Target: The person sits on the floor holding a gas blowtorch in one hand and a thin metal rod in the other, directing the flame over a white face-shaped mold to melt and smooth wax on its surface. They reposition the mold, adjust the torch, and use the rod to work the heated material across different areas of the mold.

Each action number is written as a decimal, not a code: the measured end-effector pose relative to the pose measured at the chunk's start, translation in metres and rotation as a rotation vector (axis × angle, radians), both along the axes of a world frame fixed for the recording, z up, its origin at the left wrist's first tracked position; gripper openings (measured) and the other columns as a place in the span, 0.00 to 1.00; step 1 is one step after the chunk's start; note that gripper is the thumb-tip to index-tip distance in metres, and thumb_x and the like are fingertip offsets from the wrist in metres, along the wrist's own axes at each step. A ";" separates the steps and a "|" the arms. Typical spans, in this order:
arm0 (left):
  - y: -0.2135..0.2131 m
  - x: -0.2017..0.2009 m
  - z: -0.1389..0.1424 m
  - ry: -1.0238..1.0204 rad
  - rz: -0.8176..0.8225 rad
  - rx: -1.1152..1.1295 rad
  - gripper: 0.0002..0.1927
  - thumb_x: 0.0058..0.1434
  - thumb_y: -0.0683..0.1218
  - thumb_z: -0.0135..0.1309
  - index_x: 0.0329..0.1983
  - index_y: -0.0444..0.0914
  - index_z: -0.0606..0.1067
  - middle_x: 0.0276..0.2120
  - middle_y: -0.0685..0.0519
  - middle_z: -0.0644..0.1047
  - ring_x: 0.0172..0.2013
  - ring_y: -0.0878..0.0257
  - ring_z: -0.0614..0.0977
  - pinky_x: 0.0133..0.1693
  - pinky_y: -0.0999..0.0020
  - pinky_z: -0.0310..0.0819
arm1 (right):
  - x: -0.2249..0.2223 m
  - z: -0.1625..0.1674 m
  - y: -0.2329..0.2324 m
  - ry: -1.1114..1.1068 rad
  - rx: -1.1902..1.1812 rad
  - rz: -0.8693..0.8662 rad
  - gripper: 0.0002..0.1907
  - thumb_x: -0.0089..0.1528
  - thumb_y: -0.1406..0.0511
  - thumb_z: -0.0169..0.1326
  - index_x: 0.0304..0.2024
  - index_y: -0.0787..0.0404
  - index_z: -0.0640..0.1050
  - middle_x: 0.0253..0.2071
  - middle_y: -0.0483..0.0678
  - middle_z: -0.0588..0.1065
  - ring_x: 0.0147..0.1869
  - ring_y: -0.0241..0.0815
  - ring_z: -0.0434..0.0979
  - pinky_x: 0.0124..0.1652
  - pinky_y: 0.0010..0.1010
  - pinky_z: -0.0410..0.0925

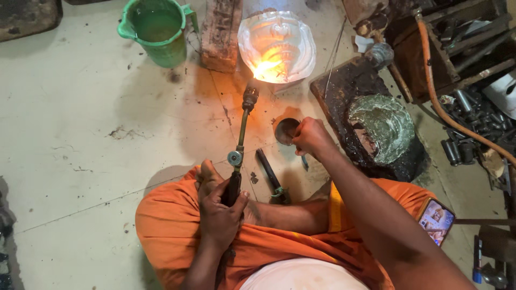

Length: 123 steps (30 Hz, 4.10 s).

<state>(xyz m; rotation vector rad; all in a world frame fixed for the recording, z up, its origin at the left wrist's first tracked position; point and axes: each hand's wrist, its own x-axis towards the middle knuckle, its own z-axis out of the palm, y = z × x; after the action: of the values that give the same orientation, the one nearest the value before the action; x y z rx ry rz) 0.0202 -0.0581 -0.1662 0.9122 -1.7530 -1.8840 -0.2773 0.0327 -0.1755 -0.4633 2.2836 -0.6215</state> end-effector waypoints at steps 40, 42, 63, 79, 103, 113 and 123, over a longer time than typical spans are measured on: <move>-0.007 -0.012 0.012 -0.185 -0.020 0.047 0.15 0.59 0.42 0.62 0.49 0.34 0.79 0.22 0.58 0.78 0.21 0.74 0.75 0.24 0.75 0.71 | -0.090 0.034 -0.047 0.339 -0.439 0.095 0.08 0.60 0.70 0.60 0.33 0.73 0.83 0.22 0.50 0.78 0.23 0.35 0.81 0.25 0.27 0.74; -0.006 -0.012 0.012 -0.156 -0.016 0.060 0.15 0.59 0.42 0.61 0.49 0.34 0.79 0.22 0.58 0.78 0.21 0.74 0.74 0.23 0.75 0.70 | -0.089 0.032 -0.048 0.340 -0.415 0.094 0.08 0.61 0.69 0.60 0.33 0.73 0.83 0.22 0.50 0.78 0.23 0.35 0.81 0.25 0.27 0.74; -0.004 -0.012 0.013 -0.118 -0.015 0.233 0.14 0.61 0.40 0.60 0.50 0.33 0.78 0.17 0.59 0.74 0.15 0.74 0.71 0.17 0.74 0.63 | -0.100 0.042 -0.049 0.277 -0.360 0.113 0.08 0.60 0.68 0.62 0.34 0.71 0.83 0.23 0.51 0.80 0.24 0.35 0.82 0.24 0.26 0.74; -0.005 -0.013 0.022 -0.220 -0.034 0.062 0.14 0.59 0.43 0.61 0.48 0.34 0.80 0.22 0.55 0.78 0.21 0.72 0.74 0.24 0.74 0.70 | -0.081 0.037 -0.054 0.366 -0.357 0.059 0.08 0.60 0.68 0.62 0.33 0.72 0.83 0.21 0.51 0.79 0.23 0.36 0.82 0.23 0.27 0.73; -0.005 -0.012 0.015 -0.240 -0.035 -0.105 0.16 0.58 0.45 0.62 0.48 0.35 0.80 0.22 0.54 0.81 0.22 0.69 0.80 0.27 0.71 0.76 | -0.077 0.036 -0.054 0.356 -0.358 0.022 0.08 0.60 0.70 0.60 0.32 0.72 0.82 0.20 0.50 0.77 0.22 0.36 0.81 0.21 0.28 0.72; -0.004 -0.011 0.012 -0.177 -0.025 -0.188 0.16 0.58 0.45 0.63 0.48 0.34 0.80 0.24 0.54 0.81 0.25 0.68 0.81 0.30 0.71 0.76 | -0.074 0.041 -0.054 0.359 -0.406 0.055 0.08 0.60 0.71 0.60 0.30 0.73 0.82 0.20 0.50 0.77 0.22 0.37 0.82 0.21 0.28 0.72; -0.005 -0.010 0.012 -0.210 -0.033 -0.119 0.16 0.58 0.46 0.63 0.48 0.35 0.80 0.23 0.54 0.80 0.23 0.69 0.79 0.29 0.71 0.75 | -0.070 0.045 -0.053 0.360 -0.411 0.055 0.08 0.60 0.70 0.61 0.31 0.73 0.82 0.20 0.50 0.77 0.22 0.36 0.81 0.21 0.28 0.72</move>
<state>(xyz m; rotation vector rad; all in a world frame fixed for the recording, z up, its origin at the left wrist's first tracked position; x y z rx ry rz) 0.0098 -0.0627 -0.1545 1.0743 -1.9893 -1.7352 -0.3472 -0.0207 -0.1310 -0.8924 2.4650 -1.0585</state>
